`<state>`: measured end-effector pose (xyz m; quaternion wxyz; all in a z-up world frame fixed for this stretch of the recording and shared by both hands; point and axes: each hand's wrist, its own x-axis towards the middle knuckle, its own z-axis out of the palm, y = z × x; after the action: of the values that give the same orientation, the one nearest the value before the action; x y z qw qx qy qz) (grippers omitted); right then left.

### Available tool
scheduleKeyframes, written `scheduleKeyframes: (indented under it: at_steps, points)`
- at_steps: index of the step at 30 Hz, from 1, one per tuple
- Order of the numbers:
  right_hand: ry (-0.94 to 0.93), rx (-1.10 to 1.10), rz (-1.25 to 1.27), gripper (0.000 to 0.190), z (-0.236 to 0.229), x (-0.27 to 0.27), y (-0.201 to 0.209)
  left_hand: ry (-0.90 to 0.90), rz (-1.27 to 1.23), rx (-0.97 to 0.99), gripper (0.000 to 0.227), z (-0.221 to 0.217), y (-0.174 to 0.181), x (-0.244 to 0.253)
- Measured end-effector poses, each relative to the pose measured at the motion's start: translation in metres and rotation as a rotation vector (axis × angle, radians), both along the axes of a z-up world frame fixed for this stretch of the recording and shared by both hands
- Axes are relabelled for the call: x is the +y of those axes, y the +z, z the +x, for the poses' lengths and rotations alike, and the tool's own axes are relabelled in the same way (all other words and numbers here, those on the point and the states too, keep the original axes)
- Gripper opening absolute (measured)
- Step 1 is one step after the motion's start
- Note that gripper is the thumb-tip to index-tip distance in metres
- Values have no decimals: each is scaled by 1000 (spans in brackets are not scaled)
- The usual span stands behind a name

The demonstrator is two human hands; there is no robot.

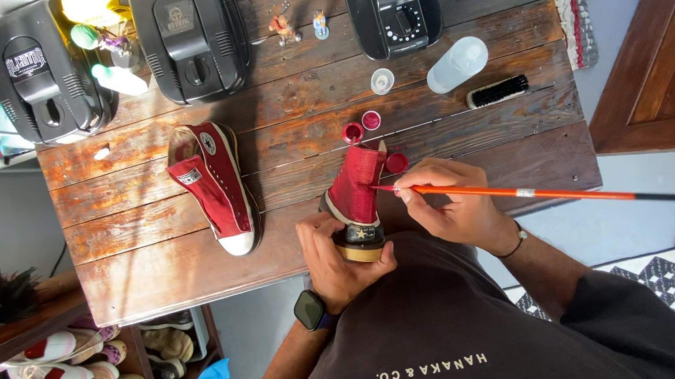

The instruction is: The person paints the upper part of a red high-top sneaker with red paint using a small brush. They hold the shoe in their left hand and apply paint to the canvas surface, including around the eyelets and the ankle collar.

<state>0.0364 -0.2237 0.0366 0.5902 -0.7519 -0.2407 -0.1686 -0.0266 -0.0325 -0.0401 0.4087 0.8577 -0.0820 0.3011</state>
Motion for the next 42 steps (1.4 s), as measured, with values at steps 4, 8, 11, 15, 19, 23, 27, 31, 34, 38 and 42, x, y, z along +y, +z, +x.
scheduleKeyframes:
  at_steps: [4,8,11,15,19,23,27,31,34,38,42]
  points:
    - [14,34,44,5,-1,1,1,39,15,4,61,-1,-2,0]
    - [41,12,59,6,0,2,1,38,2,-3,60,-2,2,0]
    - [79,108,116,7,0,-10,-5,46,-13,3,60,-1,7,2]
    - [-21,175,175,4,-2,-33,-35,8,-53,90,60,-5,12,12]
    - [-20,259,223,6,-7,-51,-59,-8,-97,118,58,0,22,17]
    - [22,311,200,7,-10,-60,-65,10,-116,132,56,2,25,20]
    - [43,363,119,6,-6,-73,-74,4,-151,96,56,3,22,23]
    - [38,398,57,5,0,-86,-94,33,-183,82,52,3,25,21]
    - [49,447,-3,8,9,-87,-103,39,-224,68,50,6,21,21]
    - [18,445,-58,9,14,-83,-119,27,-337,78,47,10,24,20]
    - [-55,502,-165,11,19,-73,-138,-34,-515,107,44,24,20,29]
